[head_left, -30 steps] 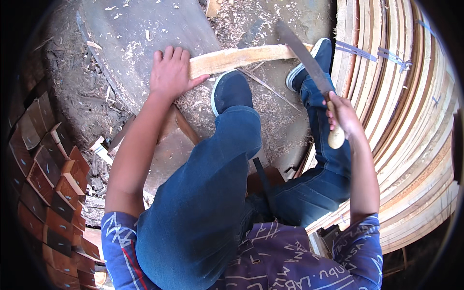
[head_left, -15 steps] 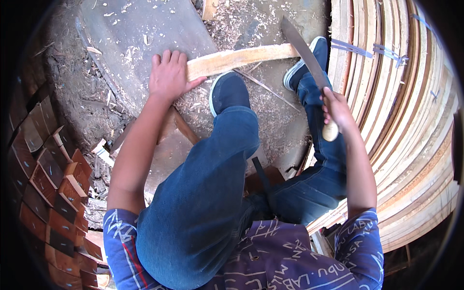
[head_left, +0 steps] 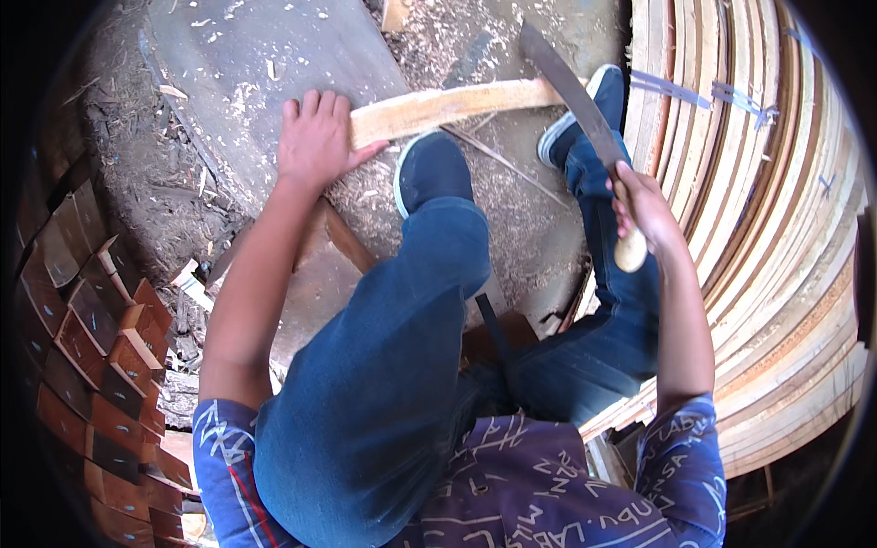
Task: The person sits on the ground and uses a curved knife to shave and shape a piece of wood held between their legs. They repeatedly scrape the wood to remove thin shavings, occasionally adjusting the wood's position to work on different sections.
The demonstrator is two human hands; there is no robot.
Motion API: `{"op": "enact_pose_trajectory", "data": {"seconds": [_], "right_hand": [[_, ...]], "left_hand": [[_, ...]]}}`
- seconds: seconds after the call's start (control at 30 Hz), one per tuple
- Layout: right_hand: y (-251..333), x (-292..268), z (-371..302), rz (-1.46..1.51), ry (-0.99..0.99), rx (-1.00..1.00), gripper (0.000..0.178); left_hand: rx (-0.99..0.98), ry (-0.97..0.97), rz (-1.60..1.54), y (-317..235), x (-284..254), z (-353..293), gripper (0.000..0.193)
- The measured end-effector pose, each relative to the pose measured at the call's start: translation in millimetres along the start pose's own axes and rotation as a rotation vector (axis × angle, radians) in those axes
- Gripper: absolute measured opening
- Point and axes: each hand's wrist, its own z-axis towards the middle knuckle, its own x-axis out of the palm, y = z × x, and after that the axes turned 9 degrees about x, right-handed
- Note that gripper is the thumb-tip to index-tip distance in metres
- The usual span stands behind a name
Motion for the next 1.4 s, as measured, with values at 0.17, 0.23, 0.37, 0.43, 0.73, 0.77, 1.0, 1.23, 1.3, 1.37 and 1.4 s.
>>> {"op": "enact_pose_trajectory", "data": {"seconds": [0.17,0.23,0.37,0.43,0.73,0.77,1.0,1.23,1.3,1.37,1.4], "right_hand": [[35.3,-14.9,-29.5,-0.083,-0.16,-0.251,0.047],[40.8,-16.0,-24.1,0.029,-0.241,-0.384,0.046],[9.6,8.5,17.6,0.008,-0.246,-0.307,0.044],[-7.7,22.8,22.4,-0.166,-0.124,-0.095,0.045],[36.0,-18.1,-7.6,0.208,-0.236,-0.366,0.046],[30.7,-12.8,4.5,0.222,-0.259,-0.405,0.047],[7.3,-5.8,12.4,-0.099,-0.142,0.005,0.049],[40.4,-17.0,2.2,0.15,-0.225,-0.376,0.046],[15.6,-2.3,20.3,0.046,-0.357,-0.433,0.047],[-11.9,10.0,31.9,-0.259,-0.2,-0.133,0.05],[-33.7,10.1,47.2,-0.23,-0.225,-0.155,0.05]], "left_hand": [[-0.012,-0.012,-0.006,2.1,4.7,-2.9,0.08],[-0.012,-0.032,-0.019,2.8,5.0,-3.7,0.081],[-0.006,-0.001,-0.014,-0.6,0.2,5.1,0.08],[-0.01,0.021,0.006,-2.6,-1.1,5.9,0.078],[-0.017,0.003,0.009,2.2,3.1,-2.7,0.077],[0.001,-0.013,0.018,1.0,1.9,0.3,0.078],[-0.033,0.145,0.033,3.3,-2.4,9.0,0.085],[-0.017,-0.007,-0.003,1.5,2.5,-3.0,0.079],[-0.01,-0.005,0.006,-1.3,0.8,3.2,0.078],[-0.011,0.016,0.004,-1.4,-1.0,4.5,0.077],[-0.004,0.024,-0.011,-4.2,-3.9,9.2,0.077]]}}
